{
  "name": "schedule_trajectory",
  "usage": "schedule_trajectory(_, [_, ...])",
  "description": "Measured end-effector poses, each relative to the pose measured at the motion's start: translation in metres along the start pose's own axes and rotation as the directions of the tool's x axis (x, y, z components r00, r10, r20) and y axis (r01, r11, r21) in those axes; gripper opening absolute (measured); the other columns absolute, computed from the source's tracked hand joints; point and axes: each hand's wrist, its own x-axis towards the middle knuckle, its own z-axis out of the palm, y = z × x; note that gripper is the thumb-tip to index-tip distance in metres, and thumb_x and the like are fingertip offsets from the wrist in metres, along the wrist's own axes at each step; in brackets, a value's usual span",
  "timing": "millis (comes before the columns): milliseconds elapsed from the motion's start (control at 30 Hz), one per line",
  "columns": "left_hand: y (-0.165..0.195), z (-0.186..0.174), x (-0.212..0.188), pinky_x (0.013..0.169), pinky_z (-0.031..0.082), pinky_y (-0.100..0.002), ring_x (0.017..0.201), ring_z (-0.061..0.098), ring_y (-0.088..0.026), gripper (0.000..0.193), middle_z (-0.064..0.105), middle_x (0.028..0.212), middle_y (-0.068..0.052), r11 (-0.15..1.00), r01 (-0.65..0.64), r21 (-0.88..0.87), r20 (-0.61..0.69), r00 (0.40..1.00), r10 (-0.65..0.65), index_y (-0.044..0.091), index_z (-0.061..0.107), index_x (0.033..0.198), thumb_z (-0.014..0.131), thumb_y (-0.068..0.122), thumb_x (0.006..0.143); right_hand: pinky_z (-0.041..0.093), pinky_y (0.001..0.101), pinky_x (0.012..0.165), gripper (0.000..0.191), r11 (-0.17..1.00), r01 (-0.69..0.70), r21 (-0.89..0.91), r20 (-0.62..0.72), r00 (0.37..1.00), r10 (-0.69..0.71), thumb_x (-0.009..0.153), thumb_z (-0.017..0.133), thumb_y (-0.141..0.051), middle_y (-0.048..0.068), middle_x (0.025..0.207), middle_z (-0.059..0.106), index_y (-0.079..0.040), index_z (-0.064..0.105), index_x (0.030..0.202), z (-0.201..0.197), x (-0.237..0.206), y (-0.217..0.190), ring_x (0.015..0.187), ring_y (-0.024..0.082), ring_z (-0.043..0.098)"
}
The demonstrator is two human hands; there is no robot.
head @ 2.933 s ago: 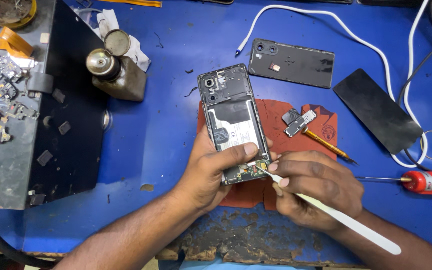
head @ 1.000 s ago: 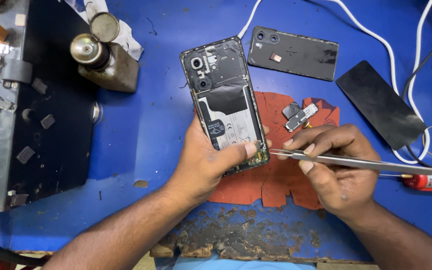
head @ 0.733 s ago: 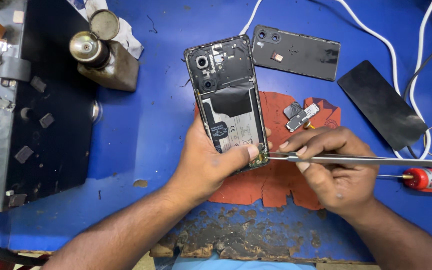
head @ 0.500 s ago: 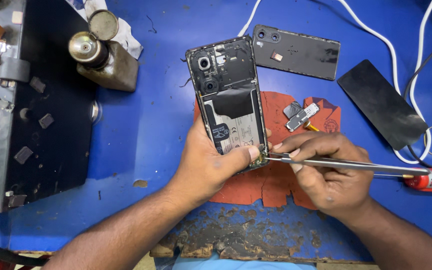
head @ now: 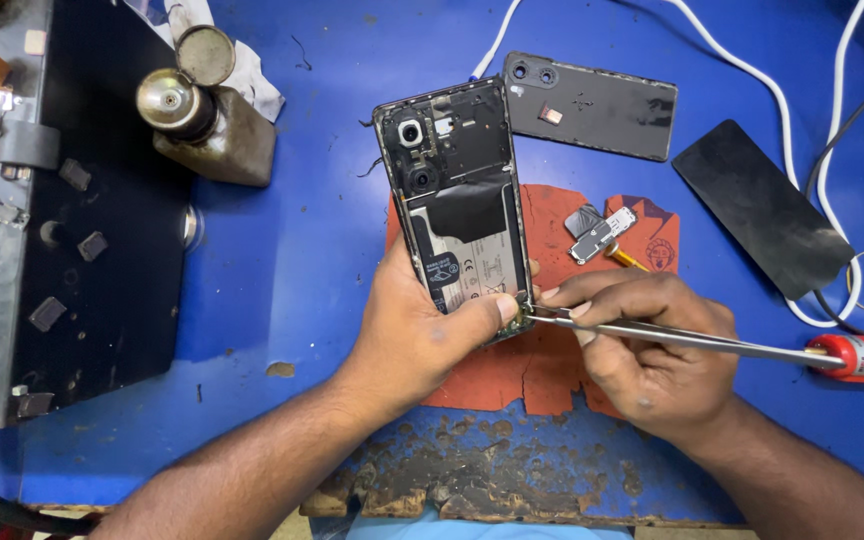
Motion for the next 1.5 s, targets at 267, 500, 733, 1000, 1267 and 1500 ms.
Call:
schedule_trajectory(267, [-0.001,0.0,0.0,0.096,0.059,-0.033,0.108,0.067,-0.013,0.058,0.066,0.118,-0.007,0.999,0.003,0.036,-0.008,1.0,-0.003,0.001,0.048,0.138,0.073,0.002,0.085,0.064,0.0284,0.078,0.015,0.996,0.038,-0.074,-0.006,0.999,-0.039,0.088,0.059,0.005,0.021,0.11,0.075,-0.002,0.058,0.102,0.004,-0.001,-0.001,0.094,0.018,0.076])
schedule_trajectory(500, [0.001,-0.001,0.0,0.094,0.062,-0.034,0.104,0.072,-0.016,0.051,0.071,0.114,-0.008,0.996,0.084,-0.031,0.045,0.996,-0.082,0.0,0.049,0.132,0.07,0.0,0.085,0.06,0.0398,0.102,0.012,0.914,-0.189,0.36,0.054,0.982,0.181,0.1,0.062,0.001,0.02,0.11,0.071,-0.001,0.054,0.108,-0.001,0.0,0.009,0.112,0.024,0.073])
schedule_trajectory(733, [-0.002,0.0,0.005,0.097,0.06,-0.034,0.109,0.068,-0.015,0.058,0.064,0.119,-0.006,0.987,0.067,-0.145,0.027,0.998,-0.064,0.002,0.046,0.137,0.068,-0.002,0.084,0.062,0.0314,0.09,0.013,0.983,-0.089,0.16,-0.004,0.996,0.091,0.095,0.06,0.002,0.019,0.114,0.074,-0.001,0.055,0.107,0.0,-0.003,0.005,0.104,0.017,0.074])
schedule_trajectory(1000, [0.0,0.001,-0.001,0.093,0.06,-0.032,0.104,0.07,-0.013,0.048,0.069,0.114,-0.006,0.999,0.035,0.02,0.0,0.999,-0.035,0.0,0.051,0.13,0.069,0.0,0.086,0.062,0.0275,0.07,0.015,0.974,0.027,-0.224,-0.032,0.999,-0.035,0.087,0.066,0.004,0.02,0.105,0.076,0.0,0.055,0.096,0.012,0.002,-0.012,0.087,0.019,0.077])
schedule_trajectory(1267, [0.002,0.002,-0.002,0.09,0.061,-0.032,0.1,0.071,-0.014,0.046,0.071,0.111,-0.008,0.996,0.047,0.082,0.012,0.999,-0.048,0.001,0.051,0.128,0.07,0.002,0.085,0.064,0.0301,0.074,0.014,0.994,-0.093,-0.063,-0.02,0.996,0.092,0.089,0.065,0.003,0.018,0.102,0.078,-0.003,0.053,0.094,0.005,0.003,-0.002,0.088,0.018,0.077])
schedule_trajectory(1500, [0.001,-0.001,0.002,0.091,0.063,-0.034,0.102,0.073,-0.017,0.05,0.07,0.111,-0.01,0.995,0.095,-0.035,0.037,0.995,-0.094,0.001,0.049,0.129,0.069,0.0,0.084,0.06,0.0364,0.098,0.014,0.912,-0.237,0.334,0.037,0.97,0.239,0.092,0.057,0.007,0.02,0.108,0.071,-0.002,0.054,0.103,0.002,-0.001,0.01,0.109,0.021,0.072])
